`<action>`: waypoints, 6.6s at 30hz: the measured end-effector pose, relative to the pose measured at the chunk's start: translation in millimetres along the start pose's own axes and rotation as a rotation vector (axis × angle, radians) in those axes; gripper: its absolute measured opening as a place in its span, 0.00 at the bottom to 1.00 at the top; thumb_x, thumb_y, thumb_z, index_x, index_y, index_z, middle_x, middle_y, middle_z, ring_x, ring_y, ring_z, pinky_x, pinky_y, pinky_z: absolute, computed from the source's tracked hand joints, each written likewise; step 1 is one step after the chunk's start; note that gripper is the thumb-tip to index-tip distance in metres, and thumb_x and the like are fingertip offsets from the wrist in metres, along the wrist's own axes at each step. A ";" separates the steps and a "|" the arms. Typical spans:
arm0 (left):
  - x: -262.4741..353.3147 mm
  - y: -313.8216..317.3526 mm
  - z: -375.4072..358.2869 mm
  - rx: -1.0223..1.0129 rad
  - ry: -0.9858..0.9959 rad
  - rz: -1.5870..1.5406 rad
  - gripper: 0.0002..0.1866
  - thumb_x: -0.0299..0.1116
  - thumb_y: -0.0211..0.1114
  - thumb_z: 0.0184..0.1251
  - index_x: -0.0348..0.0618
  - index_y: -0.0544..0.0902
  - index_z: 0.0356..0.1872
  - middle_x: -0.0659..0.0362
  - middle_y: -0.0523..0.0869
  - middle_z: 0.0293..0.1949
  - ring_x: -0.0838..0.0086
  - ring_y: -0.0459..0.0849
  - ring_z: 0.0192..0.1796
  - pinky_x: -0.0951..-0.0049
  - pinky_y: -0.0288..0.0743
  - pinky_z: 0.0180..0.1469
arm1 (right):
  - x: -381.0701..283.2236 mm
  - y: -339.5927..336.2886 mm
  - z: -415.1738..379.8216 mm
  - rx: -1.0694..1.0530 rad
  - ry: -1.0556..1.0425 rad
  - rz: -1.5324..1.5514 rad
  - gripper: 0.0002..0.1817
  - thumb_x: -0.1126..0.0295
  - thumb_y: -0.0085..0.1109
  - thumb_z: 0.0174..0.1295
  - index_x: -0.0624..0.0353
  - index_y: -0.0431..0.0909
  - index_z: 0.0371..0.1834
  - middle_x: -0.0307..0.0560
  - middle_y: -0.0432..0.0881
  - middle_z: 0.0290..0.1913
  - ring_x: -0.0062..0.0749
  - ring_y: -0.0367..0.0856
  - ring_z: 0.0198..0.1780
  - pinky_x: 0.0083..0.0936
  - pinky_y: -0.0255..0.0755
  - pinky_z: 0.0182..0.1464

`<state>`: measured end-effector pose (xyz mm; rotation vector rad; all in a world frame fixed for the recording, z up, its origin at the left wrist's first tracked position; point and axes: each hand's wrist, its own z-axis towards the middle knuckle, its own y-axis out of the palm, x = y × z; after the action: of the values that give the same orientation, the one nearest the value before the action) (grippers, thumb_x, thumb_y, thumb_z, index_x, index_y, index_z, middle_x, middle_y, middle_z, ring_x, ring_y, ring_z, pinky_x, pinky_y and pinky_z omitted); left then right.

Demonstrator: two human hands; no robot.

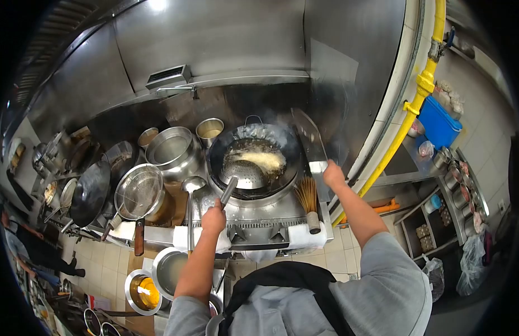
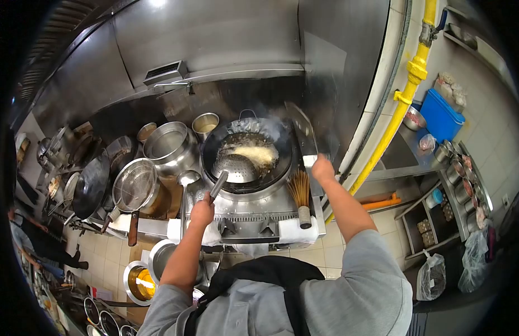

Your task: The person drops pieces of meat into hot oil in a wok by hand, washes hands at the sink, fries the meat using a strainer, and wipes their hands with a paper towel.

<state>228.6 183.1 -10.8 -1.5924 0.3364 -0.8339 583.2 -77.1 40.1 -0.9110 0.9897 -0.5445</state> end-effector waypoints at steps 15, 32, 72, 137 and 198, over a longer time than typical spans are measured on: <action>5.7 11.7 15.9 -0.022 0.009 -0.123 0.29 0.38 0.57 0.64 0.46 0.64 0.67 0.41 0.82 0.42 0.48 0.82 0.45 0.54 0.75 0.49 | -81.9 -59.5 -42.7 -0.395 0.177 0.635 0.23 0.77 0.45 0.60 0.58 0.69 0.60 0.49 0.77 0.26 0.35 0.75 0.19 0.31 0.67 0.18; 43.6 -34.8 -27.9 -0.040 0.002 -0.095 0.23 0.33 0.50 0.64 0.38 0.71 0.60 0.44 0.85 0.37 0.51 0.85 0.40 0.56 0.79 0.43 | -182.5 1.1 19.1 -0.867 0.423 0.638 0.08 0.80 0.45 0.59 0.64 0.71 0.24 0.39 0.69 0.15 0.19 0.63 0.13 0.17 0.57 0.13; 20.2 -30.1 -1.6 -0.007 -0.091 0.012 0.25 0.37 0.55 0.66 0.54 0.68 0.65 0.46 0.83 0.44 0.52 0.84 0.46 0.55 0.77 0.46 | -47.0 -12.1 -38.5 -0.371 0.191 0.496 0.28 0.81 0.41 0.54 0.61 0.69 0.62 0.56 0.79 0.26 0.33 0.73 0.14 0.30 0.66 0.15; -24.3 21.0 -5.9 0.025 -0.108 -0.023 0.33 0.35 0.60 0.61 0.53 0.62 0.69 0.44 0.77 0.50 0.49 0.83 0.45 0.54 0.77 0.46 | -89.4 8.7 -55.2 -0.171 -0.222 0.137 0.20 0.74 0.44 0.58 0.57 0.76 0.54 0.63 0.80 0.48 0.57 0.78 0.50 0.40 0.71 0.55; -20.1 -18.2 -216.3 0.003 -0.054 -0.896 0.27 0.25 0.65 0.60 0.35 0.70 0.61 0.47 0.81 0.49 0.67 0.82 0.50 0.70 0.77 0.50 | -41.7 47.0 -20.7 -0.551 0.353 0.787 0.17 0.75 0.43 0.63 0.53 0.70 0.55 0.38 0.69 0.20 0.21 0.64 0.14 0.21 0.54 0.12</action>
<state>63.9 40.5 -1.2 -1.7548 -0.4656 -1.4486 545.3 -29.3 14.7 -0.8199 1.7525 0.2680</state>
